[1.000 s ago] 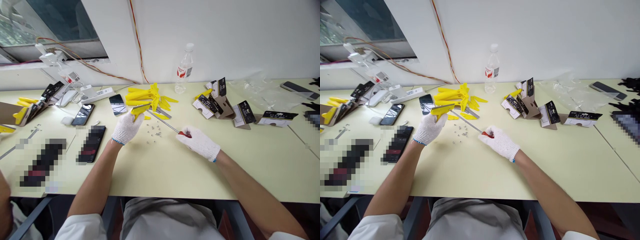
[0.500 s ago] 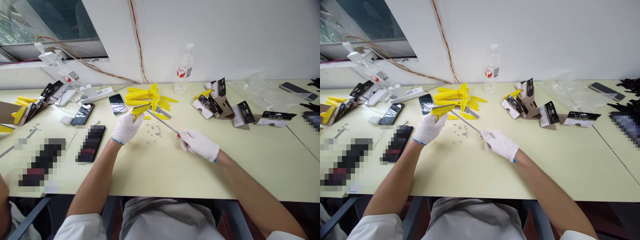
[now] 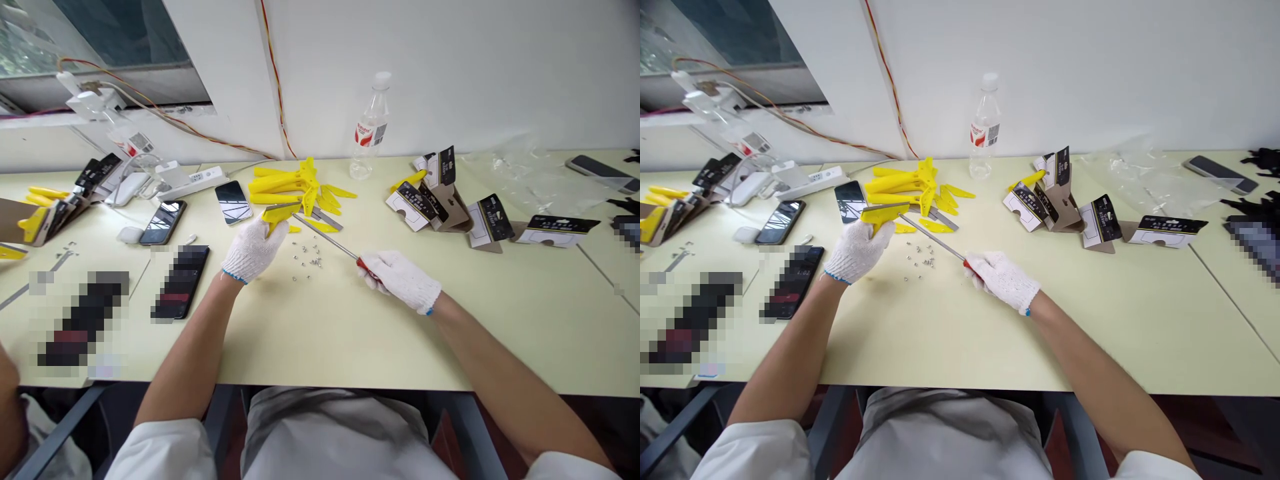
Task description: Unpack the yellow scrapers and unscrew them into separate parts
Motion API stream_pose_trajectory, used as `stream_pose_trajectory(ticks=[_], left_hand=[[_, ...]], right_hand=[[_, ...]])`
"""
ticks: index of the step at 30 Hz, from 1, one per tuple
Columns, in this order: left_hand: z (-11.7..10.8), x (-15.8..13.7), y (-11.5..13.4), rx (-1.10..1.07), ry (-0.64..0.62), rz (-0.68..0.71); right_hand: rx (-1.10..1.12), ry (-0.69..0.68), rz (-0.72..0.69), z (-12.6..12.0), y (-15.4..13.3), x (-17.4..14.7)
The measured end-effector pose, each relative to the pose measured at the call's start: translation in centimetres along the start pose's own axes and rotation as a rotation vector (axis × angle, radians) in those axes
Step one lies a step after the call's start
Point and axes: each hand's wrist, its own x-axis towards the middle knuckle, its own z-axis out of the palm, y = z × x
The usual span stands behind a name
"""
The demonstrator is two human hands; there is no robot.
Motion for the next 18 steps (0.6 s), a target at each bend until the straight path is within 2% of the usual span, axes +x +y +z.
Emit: stream_pose_trajectory(ticks=[3,5,9,12,16,18], left_hand=[[-0.12,-0.09,0.26,0.000,-0.004,-0.001],[-0.12,-0.10,0.38,0.007,-0.009,-0.005],[-0.05,0.00,0.36,0.018,-0.020,-0.030],[-0.04,0.07,0.22,0.016,-0.009,-0.033],[-0.01,0.05,0.12,0.037,-0.018,-0.030],[0.00,0.03,0.12,0.046,-0.025,-0.026]], right_hand=[[-0.154,0.082,-0.001,-0.02,-0.02,0.08],[-0.193,0.072,-0.004,-0.04,-0.03,0.07],[-0.089,-0.016,-0.044,-0.18,0.19,0.04],[-0.066,-0.001,-0.065,-0.34,0.12,-0.02],[-0.112,0.020,0.010,-0.39,-0.37,-0.25],[-0.142,0.029,0.000,-0.32,-0.40,-0.20]])
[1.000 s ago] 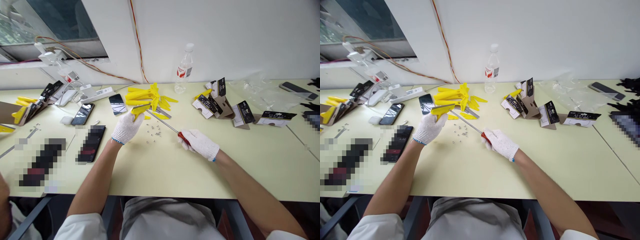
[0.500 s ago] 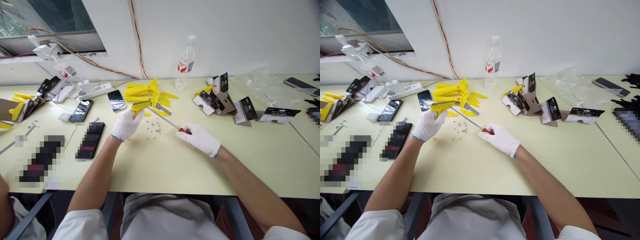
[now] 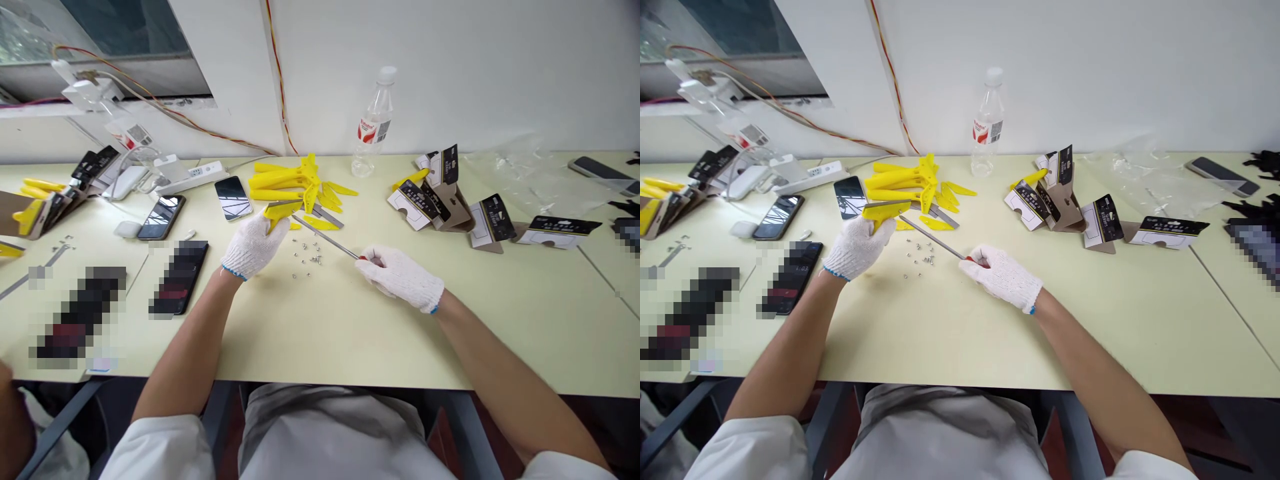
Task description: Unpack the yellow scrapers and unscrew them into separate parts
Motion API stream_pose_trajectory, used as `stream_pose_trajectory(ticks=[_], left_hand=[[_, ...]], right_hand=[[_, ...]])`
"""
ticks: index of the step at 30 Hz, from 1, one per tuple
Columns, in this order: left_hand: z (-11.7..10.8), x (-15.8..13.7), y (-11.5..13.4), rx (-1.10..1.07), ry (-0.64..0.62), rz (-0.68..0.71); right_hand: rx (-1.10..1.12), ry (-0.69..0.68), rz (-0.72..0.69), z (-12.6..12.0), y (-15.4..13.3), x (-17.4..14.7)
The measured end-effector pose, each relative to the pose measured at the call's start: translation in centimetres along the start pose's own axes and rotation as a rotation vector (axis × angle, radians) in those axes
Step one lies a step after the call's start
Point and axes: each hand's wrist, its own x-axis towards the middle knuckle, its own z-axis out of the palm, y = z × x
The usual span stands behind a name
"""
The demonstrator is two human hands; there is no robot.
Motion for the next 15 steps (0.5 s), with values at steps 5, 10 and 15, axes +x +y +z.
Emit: stream_pose_trajectory(ticks=[5,10,15], left_hand=[[-0.2,0.1,0.0,-0.028,0.011,-0.029],[-0.5,0.0,0.1,-0.075,0.008,-0.082],[-0.6,-0.4,0.6,-0.164,-0.019,-0.109]], right_hand=[[-0.110,0.010,-0.193,0.1,0.7,0.7],[-0.160,0.139,-0.063,-1.1,1.2,0.9],[-0.356,0.398,-0.056,-3.0,2.8,1.9]])
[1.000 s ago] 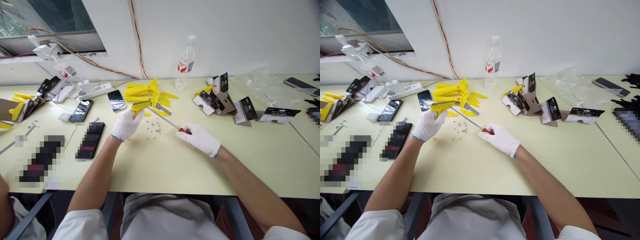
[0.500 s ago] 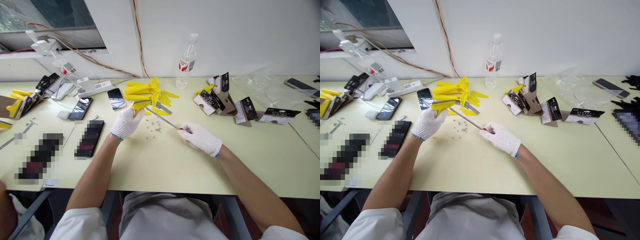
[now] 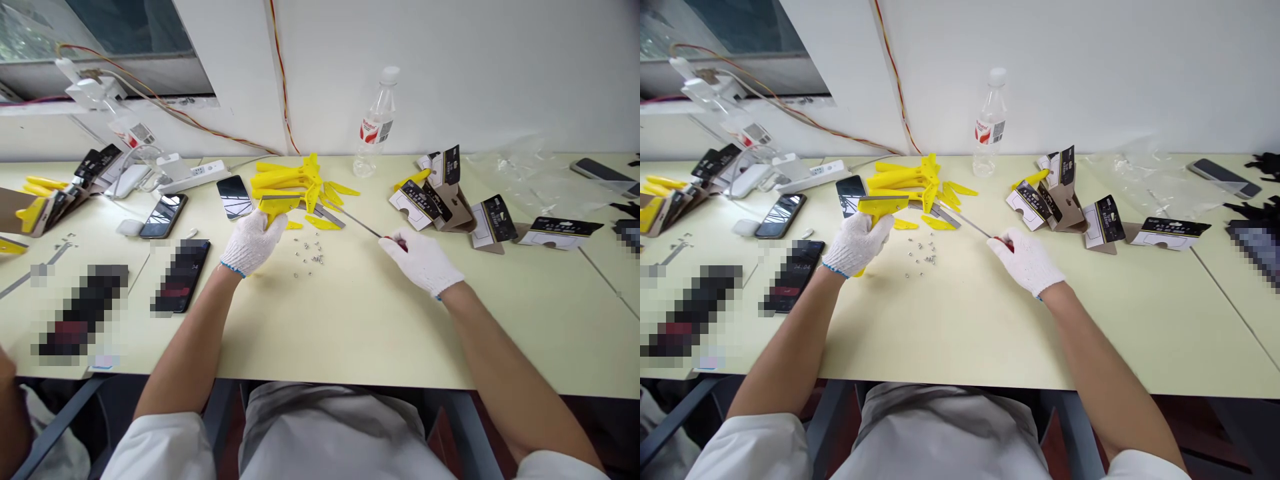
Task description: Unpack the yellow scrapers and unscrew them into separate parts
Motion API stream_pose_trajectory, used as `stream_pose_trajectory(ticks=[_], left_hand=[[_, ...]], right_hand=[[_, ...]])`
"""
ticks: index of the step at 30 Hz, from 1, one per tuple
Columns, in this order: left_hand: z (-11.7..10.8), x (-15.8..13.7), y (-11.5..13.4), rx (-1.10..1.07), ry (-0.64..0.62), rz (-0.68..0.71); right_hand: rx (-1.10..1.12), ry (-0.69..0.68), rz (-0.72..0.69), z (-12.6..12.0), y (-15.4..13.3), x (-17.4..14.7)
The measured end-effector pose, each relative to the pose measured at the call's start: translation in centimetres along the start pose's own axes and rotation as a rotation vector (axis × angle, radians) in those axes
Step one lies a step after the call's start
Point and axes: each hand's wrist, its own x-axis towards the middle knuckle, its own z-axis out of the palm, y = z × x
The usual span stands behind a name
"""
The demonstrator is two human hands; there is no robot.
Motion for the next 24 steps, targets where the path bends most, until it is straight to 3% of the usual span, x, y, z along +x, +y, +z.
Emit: stream_pose_trajectory(ticks=[7,13,15,17,20,24], left_hand=[[-0.1,-0.2,0.7,-0.079,-0.075,-0.006],[-0.6,-0.7,1.2,-0.324,-0.336,-0.032],[-0.5,-0.8,1.3,-0.387,-0.401,-0.057],[-0.3,-0.8,1.2,-0.428,-0.436,-0.092],[0.2,-0.6,0.7,-0.481,-0.449,-0.122],[0.5,-0.2,-0.1,-0.536,-0.453,-0.159]], right_hand=[[-0.354,0.131,0.053,1.6,1.7,2.3],[-0.498,0.231,0.031,1.9,-0.5,2.1],[-0.464,0.256,-0.066,2.2,-2.2,2.0],[-0.350,0.237,-0.247,3.0,-4.2,2.2],[-0.126,0.125,-0.445,4.7,-6.9,3.4],[0.098,0.008,-0.412,6.1,-9.1,5.5]])
